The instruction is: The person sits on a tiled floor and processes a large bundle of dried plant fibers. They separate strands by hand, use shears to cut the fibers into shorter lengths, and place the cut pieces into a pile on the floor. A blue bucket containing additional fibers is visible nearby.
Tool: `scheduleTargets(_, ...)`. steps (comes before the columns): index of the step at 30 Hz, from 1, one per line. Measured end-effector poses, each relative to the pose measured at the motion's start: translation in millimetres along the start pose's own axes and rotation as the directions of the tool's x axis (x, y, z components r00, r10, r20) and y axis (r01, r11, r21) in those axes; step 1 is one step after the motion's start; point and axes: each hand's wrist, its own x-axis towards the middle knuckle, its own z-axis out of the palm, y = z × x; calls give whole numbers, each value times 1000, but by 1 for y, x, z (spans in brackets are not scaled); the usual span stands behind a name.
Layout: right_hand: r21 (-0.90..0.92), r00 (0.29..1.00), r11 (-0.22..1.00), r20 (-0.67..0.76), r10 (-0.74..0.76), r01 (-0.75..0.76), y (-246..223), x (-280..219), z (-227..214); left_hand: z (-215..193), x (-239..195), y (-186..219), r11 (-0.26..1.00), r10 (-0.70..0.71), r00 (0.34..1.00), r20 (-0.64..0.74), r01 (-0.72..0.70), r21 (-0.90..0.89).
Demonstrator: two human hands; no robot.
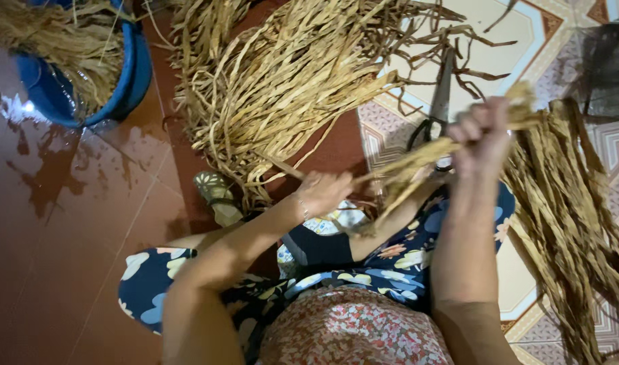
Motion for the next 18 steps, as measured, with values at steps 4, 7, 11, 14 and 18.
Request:
scheduleTargets(4, 132, 993, 987, 54, -102, 94, -45, 9, -26, 25, -49, -39, 987, -5, 951, 310, 55, -152)
scheduleTargets(7, 89, 984, 994, 165, -72, 58, -56, 6, -26, 30, -55, -76, 929, 285, 935, 209, -217, -300)
scheduleTargets(11, -164, 964, 985, 251, 90, -50, -38, -6, -2, 26, -17, -116, 598, -351, 920, 175, 364, -714)
scheduleTargets(14, -245, 944, 958, 253, 210, -148, -16, -16, 22, 21, 14, -139, 956, -268, 795, -545, 150, -251)
scheduleTargets(18, -253, 904, 949, 333, 267, -187, 0, -25, 43, 18, 39, -143, 936, -115, 660, -743, 322, 140)
